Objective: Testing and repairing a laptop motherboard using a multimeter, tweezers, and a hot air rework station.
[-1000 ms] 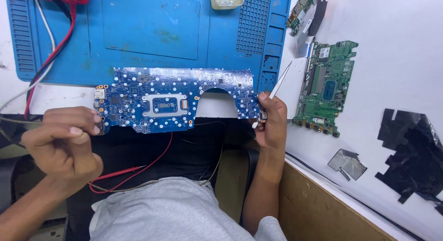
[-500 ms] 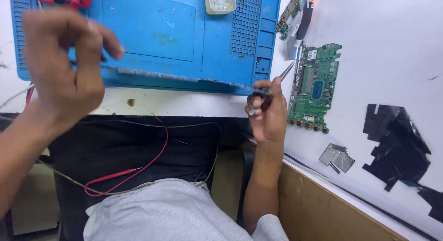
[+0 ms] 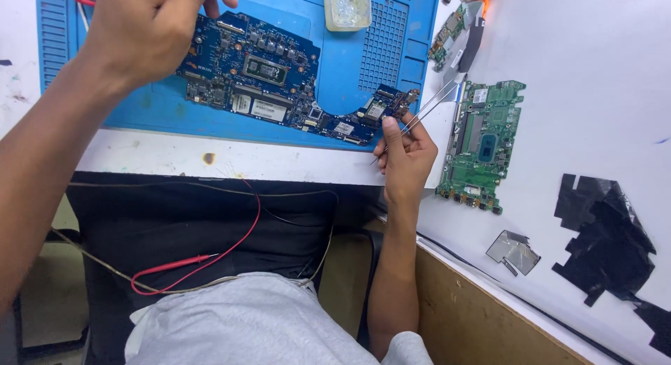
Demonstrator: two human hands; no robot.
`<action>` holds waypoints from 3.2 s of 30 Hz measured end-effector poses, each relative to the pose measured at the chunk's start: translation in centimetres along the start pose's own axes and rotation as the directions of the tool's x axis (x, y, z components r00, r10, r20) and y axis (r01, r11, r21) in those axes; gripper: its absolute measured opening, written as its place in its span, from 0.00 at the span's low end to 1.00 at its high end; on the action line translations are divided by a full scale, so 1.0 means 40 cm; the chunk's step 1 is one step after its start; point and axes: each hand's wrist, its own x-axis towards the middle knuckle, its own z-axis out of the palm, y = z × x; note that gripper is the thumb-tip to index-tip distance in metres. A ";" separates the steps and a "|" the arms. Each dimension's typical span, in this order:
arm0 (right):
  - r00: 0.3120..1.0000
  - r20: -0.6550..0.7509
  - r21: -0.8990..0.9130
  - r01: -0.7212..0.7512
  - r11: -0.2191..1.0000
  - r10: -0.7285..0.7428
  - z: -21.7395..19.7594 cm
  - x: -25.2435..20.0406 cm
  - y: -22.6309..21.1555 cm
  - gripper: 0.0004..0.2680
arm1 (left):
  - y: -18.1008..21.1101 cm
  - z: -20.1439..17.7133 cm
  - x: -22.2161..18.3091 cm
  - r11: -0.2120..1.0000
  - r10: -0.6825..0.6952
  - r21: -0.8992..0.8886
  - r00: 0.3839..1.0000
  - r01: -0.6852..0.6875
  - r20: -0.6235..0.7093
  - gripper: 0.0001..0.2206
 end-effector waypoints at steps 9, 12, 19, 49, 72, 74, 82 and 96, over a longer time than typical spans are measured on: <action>1.000 0.004 0.026 0.023 0.999 -0.023 0.004 0.015 0.002 0.16 | 0.068 -0.017 0.013 0.995 -0.098 0.010 0.994 0.098 0.043 0.13; 0.999 -0.030 0.006 0.029 1.000 -0.029 0.005 0.019 0.006 0.17 | 0.067 0.007 0.005 0.986 -0.143 0.093 0.989 0.140 0.028 0.13; 0.997 -0.047 -0.067 0.053 0.996 -0.056 0.024 0.000 -0.013 0.21 | 0.044 0.011 -0.031 0.984 0.126 0.134 0.991 -0.120 -0.034 0.03; 0.943 -0.163 -0.081 0.282 0.956 -0.291 0.045 -0.018 0.038 0.09 | 0.172 0.020 -0.257 0.970 -0.220 -0.147 0.959 0.196 -0.176 0.06; 0.752 0.531 0.233 0.313 0.921 -0.390 0.266 -0.229 -0.031 0.07 | 0.227 0.061 -0.288 0.268 -0.745 -0.778 0.634 0.568 0.206 0.04; 0.749 0.555 0.237 0.275 0.932 -0.362 0.272 -0.233 -0.029 0.08 | 0.232 0.063 -0.289 0.342 -0.704 -0.772 0.691 0.536 0.168 0.04; 0.713 0.667 0.271 0.036 0.962 -0.215 0.270 -0.240 0.000 0.08 | 0.231 0.067 -0.287 0.846 -0.373 -0.444 0.923 0.295 -0.099 0.04; 0.686 0.727 0.208 -0.165 0.964 -0.039 0.259 -0.215 0.001 0.06 | 0.205 0.077 -0.279 0.923 -0.274 -0.317 0.950 0.217 -0.149 0.04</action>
